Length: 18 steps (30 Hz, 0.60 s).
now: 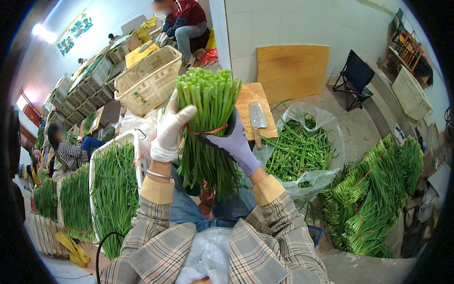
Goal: The person gathers green onions from a basket, aligns them on a wooden board, and uses a knife to trim the ends. They then tie the bundle with a rubber band and place it on a stack of finished bundles.
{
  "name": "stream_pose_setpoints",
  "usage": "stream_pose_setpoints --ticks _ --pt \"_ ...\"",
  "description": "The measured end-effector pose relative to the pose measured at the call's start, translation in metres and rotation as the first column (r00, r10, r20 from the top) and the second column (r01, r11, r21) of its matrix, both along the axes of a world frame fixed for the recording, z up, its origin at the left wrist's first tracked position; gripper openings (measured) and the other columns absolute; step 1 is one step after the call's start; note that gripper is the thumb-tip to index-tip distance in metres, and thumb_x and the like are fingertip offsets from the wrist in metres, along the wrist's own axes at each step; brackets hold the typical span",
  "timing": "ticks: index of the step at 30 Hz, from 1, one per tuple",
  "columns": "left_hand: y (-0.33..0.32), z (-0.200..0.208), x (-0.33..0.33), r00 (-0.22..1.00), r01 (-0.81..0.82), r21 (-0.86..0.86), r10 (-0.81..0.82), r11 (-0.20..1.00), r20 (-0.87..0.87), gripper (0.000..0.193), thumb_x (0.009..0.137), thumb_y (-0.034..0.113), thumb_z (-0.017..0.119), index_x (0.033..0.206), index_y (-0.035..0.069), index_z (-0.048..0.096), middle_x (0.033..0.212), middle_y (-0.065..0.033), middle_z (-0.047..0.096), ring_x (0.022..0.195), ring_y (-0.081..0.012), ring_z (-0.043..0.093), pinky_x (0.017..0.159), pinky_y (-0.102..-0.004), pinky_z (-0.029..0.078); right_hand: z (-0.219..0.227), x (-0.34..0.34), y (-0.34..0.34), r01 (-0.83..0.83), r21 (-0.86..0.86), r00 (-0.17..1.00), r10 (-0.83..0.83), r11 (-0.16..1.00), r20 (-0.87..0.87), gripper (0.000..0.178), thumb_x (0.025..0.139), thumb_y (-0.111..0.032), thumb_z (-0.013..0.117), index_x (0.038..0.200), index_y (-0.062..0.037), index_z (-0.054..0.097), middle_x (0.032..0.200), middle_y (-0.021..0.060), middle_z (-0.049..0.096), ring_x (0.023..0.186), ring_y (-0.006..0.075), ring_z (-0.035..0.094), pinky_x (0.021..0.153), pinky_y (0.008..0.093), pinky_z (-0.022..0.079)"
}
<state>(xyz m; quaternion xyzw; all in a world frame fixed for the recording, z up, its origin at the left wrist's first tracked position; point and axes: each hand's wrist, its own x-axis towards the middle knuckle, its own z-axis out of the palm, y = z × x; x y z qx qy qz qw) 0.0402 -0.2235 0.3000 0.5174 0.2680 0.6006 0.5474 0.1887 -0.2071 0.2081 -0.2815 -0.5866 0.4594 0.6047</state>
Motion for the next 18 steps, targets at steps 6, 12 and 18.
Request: stream_pose_setpoints --ticks 6,12,18 --pt "-0.003 -0.053 0.005 0.927 0.108 0.052 -0.081 0.993 -0.365 0.102 0.063 0.012 0.083 0.143 0.005 0.02 0.139 -0.0108 0.037 0.126 -0.0192 0.037 0.105 -0.0322 0.03 0.018 0.036 0.023 0.085 -0.01 0.984 -0.085 0.996 -0.158 0.08 0.062 -0.011 0.081 0.13 -0.0006 0.039 0.122 0.0099 0.052 0.112 0.0187 0.05 0.098 0.0326 0.039" --pt "-0.002 -0.145 -0.013 0.71 0.182 -0.266 -0.314 0.947 -0.63 0.081 0.069 0.011 0.078 0.136 0.001 0.035 0.124 -0.0099 0.052 0.112 -0.0168 0.047 0.098 -0.0293 0.037 0.073 0.099 0.037 0.151 -0.163 0.917 -0.199 0.975 -0.344 0.046 0.079 -0.015 0.066 0.12 -0.0028 0.05 0.113 0.0077 0.058 0.102 0.016 0.055 0.087 0.0306 0.046" --pt "0.019 -0.187 -0.064 0.652 0.307 -0.376 -0.481 0.874 -0.586 0.058 0.082 0.012 0.067 0.133 0.002 0.041 0.122 -0.0147 0.056 0.11 -0.0202 0.054 0.095 -0.0325 0.044 0.083 0.195 0.075 0.236 0.056 0.839 -0.174 0.97 -0.515 0.036 0.09 -0.029 0.053 0.118 -0.0064 0.056 0.114 0.0062 0.06 0.104 0.0176 0.056 0.093 0.0323 0.044"
